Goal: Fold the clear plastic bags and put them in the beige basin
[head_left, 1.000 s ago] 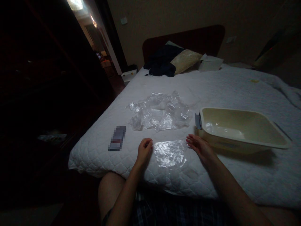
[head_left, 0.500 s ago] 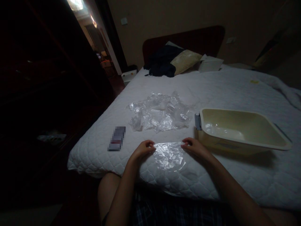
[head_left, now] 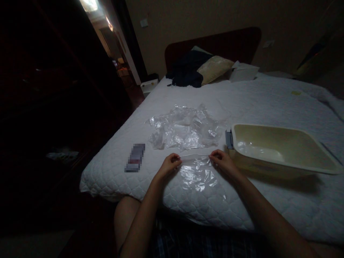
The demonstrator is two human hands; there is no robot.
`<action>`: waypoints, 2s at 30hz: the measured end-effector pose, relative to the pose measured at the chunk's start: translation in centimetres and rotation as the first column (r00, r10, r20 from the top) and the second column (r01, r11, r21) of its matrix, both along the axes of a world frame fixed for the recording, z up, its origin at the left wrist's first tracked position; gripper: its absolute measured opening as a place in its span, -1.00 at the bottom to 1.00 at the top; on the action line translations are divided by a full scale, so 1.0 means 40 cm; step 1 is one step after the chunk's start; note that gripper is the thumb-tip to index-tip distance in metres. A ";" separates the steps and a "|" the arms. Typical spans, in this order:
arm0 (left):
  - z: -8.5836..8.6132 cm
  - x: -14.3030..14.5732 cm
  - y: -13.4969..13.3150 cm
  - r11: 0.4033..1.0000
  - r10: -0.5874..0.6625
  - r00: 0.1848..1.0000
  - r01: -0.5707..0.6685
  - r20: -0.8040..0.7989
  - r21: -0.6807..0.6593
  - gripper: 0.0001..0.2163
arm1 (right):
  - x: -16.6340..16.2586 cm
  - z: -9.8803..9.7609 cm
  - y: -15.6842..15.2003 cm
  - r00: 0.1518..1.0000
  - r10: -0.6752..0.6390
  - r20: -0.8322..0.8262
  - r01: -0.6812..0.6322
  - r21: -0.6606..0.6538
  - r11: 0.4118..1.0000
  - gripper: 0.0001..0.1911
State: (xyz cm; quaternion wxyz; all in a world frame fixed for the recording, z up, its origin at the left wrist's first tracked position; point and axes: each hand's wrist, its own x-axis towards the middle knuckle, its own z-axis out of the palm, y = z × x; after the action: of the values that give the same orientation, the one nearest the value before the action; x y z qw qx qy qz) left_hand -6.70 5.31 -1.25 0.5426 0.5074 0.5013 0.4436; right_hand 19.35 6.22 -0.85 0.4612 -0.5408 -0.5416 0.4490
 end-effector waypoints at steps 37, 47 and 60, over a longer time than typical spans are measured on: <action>-0.003 0.016 -0.071 0.909 0.094 0.880 0.115 -0.466 0.401 -0.85 | 0.051 0.000 -0.141 0.882 0.002 0.472 -0.239 0.442 0.864 -0.91; -0.012 -0.018 -0.129 0.780 0.145 0.636 0.398 -0.758 0.483 -0.70 | 0.084 -0.013 -0.176 0.814 0.071 0.577 -0.365 0.412 0.835 -0.87; -0.010 -0.038 -0.159 0.676 0.198 0.554 0.520 -0.809 0.521 -0.70 | 0.093 -0.019 -0.193 0.817 0.057 0.574 -0.343 0.405 0.848 -0.76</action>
State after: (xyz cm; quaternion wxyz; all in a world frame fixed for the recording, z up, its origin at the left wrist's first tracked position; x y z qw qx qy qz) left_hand -8.21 -1.06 -1.66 0.0457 0.8682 0.4224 0.2565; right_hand 23.08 -1.48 -1.63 0.3590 -0.4477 -0.8006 0.1725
